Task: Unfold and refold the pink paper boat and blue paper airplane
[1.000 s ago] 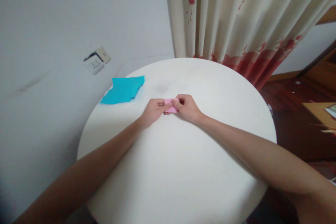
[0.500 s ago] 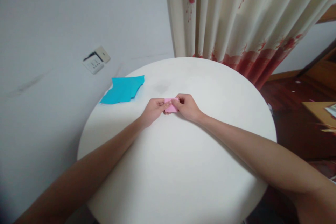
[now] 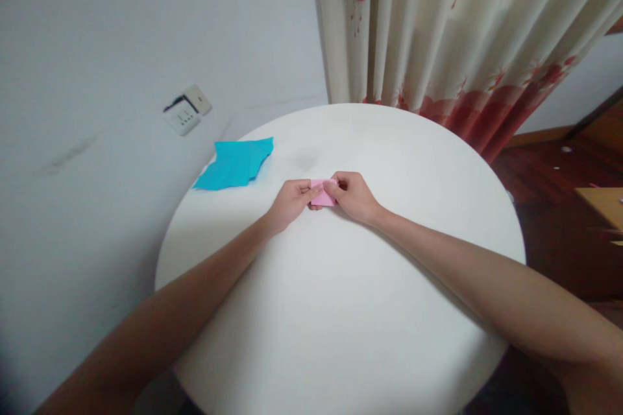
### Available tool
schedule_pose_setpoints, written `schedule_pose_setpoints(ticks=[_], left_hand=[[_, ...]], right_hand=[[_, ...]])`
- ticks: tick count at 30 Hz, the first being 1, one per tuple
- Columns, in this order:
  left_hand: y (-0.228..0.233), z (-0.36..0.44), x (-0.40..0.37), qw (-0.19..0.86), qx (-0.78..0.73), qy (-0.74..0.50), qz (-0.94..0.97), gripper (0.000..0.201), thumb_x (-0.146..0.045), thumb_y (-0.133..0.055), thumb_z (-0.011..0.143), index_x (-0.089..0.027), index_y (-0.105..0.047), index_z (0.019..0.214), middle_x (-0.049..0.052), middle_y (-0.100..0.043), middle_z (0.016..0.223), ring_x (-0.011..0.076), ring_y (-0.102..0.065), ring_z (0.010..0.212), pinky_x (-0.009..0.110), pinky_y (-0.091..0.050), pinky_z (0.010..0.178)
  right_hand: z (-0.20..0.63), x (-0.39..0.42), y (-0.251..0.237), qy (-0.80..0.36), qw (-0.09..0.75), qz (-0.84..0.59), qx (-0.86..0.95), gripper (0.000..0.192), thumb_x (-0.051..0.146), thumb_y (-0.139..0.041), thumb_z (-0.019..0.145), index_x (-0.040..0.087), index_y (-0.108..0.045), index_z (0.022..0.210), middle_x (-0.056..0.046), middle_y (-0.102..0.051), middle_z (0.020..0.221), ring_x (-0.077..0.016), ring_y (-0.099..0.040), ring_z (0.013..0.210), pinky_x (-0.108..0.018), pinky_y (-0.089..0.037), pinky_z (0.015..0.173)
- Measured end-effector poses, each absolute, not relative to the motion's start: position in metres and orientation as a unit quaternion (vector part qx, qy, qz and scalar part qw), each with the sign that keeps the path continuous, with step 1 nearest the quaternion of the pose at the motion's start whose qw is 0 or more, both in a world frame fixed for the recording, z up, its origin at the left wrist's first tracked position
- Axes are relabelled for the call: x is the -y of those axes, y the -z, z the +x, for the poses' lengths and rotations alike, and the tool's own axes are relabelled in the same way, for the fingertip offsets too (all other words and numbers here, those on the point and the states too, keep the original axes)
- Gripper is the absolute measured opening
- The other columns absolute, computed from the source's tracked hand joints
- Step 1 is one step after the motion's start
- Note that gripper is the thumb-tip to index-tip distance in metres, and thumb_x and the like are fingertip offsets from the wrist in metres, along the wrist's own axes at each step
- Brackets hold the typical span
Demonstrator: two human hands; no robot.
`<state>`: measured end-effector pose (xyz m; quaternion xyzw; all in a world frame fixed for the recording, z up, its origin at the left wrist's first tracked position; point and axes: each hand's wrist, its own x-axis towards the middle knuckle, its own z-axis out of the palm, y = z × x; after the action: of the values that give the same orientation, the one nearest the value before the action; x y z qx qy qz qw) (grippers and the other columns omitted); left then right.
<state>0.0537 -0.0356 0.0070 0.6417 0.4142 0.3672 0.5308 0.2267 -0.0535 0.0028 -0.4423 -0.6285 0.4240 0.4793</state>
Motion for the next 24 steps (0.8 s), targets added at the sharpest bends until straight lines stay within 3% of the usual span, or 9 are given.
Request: schedule_pose_setpoints(ticks=[12, 24], left_hand=[[-0.0068, 0.0513, 0.0366, 0.534, -0.41, -0.36, 0.645, 0.041, -0.054, -0.077, 0.075, -0.013, -0.07, 0.074, 0.003, -0.066, 0.064, 0.011, -0.059, 0.055, 0.022, -0.047, 0.053], [-0.0064, 0.0519, 0.0372, 0.533, -0.424, -0.361, 0.637, 0.038, -0.046, -0.085, 0.068, -0.011, -0.071, 0.075, 0.005, -0.069, 0.068, 0.012, -0.061, 0.058, 0.023, -0.049, 0.056]], right_hand=[[0.2268, 0.053, -0.0018, -0.425, 0.482, -0.441, 0.627, 0.034, 0.046, -0.06, 0.083, 0.018, -0.056, 0.064, 0.003, -0.05, 0.058, -0.0107, -0.04, 0.054, -0.026, -0.028, 0.05], [0.2258, 0.0534, -0.0027, -0.436, 0.492, -0.44, 0.612, 0.037, 0.049, -0.064, 0.081, 0.019, -0.054, 0.063, 0.003, -0.048, 0.058, -0.0103, -0.037, 0.054, -0.026, -0.026, 0.05]])
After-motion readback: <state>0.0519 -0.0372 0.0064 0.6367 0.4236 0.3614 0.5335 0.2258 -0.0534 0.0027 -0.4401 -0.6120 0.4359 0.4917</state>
